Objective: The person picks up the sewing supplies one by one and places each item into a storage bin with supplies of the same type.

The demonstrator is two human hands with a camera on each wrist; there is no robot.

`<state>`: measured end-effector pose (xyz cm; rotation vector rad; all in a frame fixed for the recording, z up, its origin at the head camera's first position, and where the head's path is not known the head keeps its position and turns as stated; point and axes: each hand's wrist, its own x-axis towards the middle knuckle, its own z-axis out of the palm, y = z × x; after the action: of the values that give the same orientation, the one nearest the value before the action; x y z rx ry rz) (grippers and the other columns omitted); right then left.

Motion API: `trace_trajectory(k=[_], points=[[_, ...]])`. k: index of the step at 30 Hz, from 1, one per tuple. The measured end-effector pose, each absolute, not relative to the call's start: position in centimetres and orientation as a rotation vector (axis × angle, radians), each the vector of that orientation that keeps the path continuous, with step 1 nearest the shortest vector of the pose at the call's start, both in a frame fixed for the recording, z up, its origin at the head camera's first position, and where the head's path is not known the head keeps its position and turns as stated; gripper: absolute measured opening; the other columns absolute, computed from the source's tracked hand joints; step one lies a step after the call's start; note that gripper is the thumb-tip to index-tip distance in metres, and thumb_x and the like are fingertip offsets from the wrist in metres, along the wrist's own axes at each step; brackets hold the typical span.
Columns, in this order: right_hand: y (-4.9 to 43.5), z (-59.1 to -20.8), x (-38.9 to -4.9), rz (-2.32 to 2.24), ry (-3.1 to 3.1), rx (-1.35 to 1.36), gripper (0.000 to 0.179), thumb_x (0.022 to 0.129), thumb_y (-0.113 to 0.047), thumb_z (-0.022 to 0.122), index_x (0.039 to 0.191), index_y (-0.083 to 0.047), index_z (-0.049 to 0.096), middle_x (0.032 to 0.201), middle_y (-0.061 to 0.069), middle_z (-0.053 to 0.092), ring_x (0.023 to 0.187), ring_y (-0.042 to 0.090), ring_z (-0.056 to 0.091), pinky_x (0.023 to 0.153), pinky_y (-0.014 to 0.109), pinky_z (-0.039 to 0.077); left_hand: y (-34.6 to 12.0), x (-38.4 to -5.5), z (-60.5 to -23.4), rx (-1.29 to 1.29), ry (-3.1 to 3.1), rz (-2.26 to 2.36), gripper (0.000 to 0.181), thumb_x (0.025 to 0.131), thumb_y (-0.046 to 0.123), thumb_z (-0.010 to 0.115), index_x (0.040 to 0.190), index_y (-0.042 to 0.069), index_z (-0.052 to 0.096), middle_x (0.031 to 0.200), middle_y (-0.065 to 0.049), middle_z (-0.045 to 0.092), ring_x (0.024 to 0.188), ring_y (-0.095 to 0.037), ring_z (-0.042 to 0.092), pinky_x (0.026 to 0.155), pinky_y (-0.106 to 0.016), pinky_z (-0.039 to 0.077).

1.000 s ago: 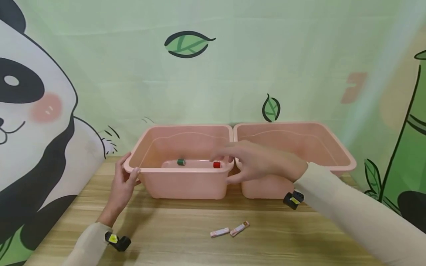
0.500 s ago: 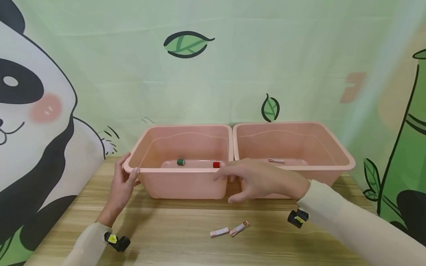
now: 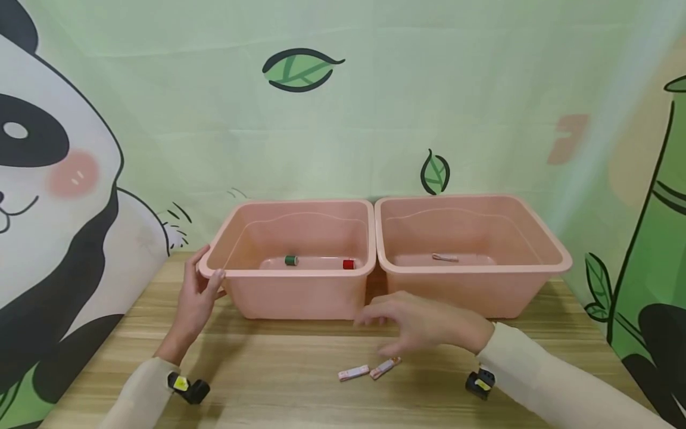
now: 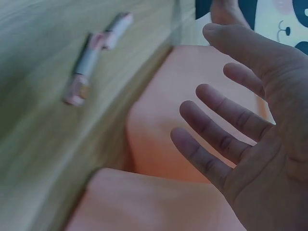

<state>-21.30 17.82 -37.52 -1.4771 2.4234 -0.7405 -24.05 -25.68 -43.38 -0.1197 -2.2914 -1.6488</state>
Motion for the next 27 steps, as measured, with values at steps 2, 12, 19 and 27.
trace_trajectory(k=[2, 12, 19, 27], points=[[18.0, -38.4, -21.3, -0.737, 2.423, -1.466, 0.043, 0.09, -0.032, 0.081, 0.13, -0.028, 0.066, 0.12, -0.016, 0.066, 0.099, 0.003, 0.059, 0.086, 0.029, 0.057, -25.7, -24.0, -43.4, -0.121, -2.289, -1.648, 0.068, 0.104, 0.038, 0.06, 0.16, 0.036, 0.023, 0.158, -0.009, 0.043, 0.121, -0.025, 0.053, 0.088, -0.026, 0.059], [18.5, -41.4, -21.1, -0.773, 2.414, -1.416, 0.043, 0.086, -0.025, 0.085, 0.126, -0.023, 0.07, 0.11, -0.011, 0.068, 0.092, 0.009, 0.063, 0.08, 0.031, 0.058, -25.6, -24.1, -43.5, -0.126, -2.274, -1.662, 0.066, 0.104, 0.036, 0.06, 0.16, 0.035, 0.024, 0.158, -0.008, 0.043, 0.122, -0.026, 0.053, 0.085, -0.022, 0.058], [19.0, -43.2, -21.0, -0.747, 2.376, -1.365, 0.043, 0.084, -0.02, 0.086, 0.124, -0.019, 0.07, 0.103, -0.007, 0.069, 0.087, 0.008, 0.062, 0.074, 0.025, 0.056, -25.7, -24.1, -43.5, -0.12, -2.275, -1.657, 0.066, 0.104, 0.036, 0.06, 0.16, 0.035, 0.024, 0.158, -0.008, 0.043, 0.122, -0.026, 0.053, 0.086, -0.023, 0.058], [19.0, -44.4, -21.1, -0.761, 2.382, -1.36, 0.031, 0.083, -0.014, 0.086, 0.111, -0.019, 0.072, 0.096, -0.01, 0.066, 0.08, 0.008, 0.061, 0.067, 0.024, 0.056, -25.7, -24.1, -43.4, -0.104, -2.294, -1.663, 0.068, 0.104, 0.04, 0.06, 0.16, 0.036, 0.023, 0.159, -0.007, 0.042, 0.124, -0.026, 0.053, 0.088, -0.024, 0.058]])
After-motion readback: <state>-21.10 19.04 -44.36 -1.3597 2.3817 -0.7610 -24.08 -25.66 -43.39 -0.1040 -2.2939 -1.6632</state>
